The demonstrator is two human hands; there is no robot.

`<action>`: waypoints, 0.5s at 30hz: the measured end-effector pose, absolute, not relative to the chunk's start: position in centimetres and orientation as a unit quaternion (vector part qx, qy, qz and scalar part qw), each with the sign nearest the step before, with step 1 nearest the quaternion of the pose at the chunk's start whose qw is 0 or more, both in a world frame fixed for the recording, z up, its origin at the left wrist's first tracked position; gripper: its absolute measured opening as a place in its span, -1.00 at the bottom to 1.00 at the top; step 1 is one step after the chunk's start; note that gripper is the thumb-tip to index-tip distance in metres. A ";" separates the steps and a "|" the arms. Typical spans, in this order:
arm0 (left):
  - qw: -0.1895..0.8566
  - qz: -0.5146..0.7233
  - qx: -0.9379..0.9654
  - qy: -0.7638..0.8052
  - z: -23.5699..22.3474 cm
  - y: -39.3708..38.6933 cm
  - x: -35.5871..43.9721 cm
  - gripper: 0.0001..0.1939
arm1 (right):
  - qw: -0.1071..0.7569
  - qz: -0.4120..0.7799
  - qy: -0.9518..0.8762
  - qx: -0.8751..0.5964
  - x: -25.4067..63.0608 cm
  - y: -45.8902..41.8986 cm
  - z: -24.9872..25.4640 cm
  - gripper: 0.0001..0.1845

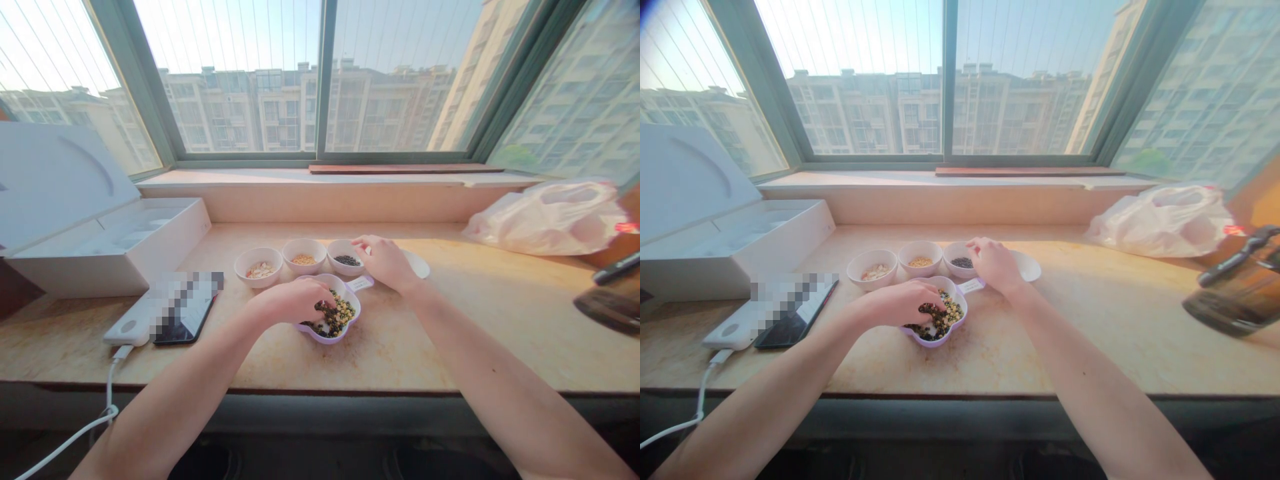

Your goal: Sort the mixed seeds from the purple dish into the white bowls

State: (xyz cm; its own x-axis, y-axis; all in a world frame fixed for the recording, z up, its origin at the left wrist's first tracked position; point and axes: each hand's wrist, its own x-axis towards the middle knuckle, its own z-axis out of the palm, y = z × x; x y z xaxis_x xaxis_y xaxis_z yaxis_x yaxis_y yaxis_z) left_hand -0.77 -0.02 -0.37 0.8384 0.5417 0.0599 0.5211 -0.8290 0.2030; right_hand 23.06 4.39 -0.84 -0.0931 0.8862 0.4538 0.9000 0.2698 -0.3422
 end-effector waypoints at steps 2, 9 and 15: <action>0.120 0.058 0.955 0.266 -0.6 0.1 -0.8 -0.70 | 0.295 -0.013 -0.738 -0.607 23.0 4.3 -0.8 -0.72; 0.122 0.106 0.953 0.258 -0.6 -0.1 -0.8 -0.73 | 0.291 -0.003 -0.744 -0.602 22.6 4.0 -0.4 -0.75; 0.132 0.088 0.949 0.274 -0.5 -0.1 -0.5 -0.64 | 0.296 0.001 -0.746 -0.596 22.4 3.7 -0.1 -0.77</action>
State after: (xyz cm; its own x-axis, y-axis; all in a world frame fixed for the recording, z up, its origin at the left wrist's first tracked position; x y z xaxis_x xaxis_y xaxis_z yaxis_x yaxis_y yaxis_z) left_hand -0.54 -0.13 -0.49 0.8344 0.5431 0.0937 0.4969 -0.8150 0.2982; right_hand 22.42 3.71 -0.15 -0.1137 0.8903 0.4410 0.8896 0.2888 -0.3538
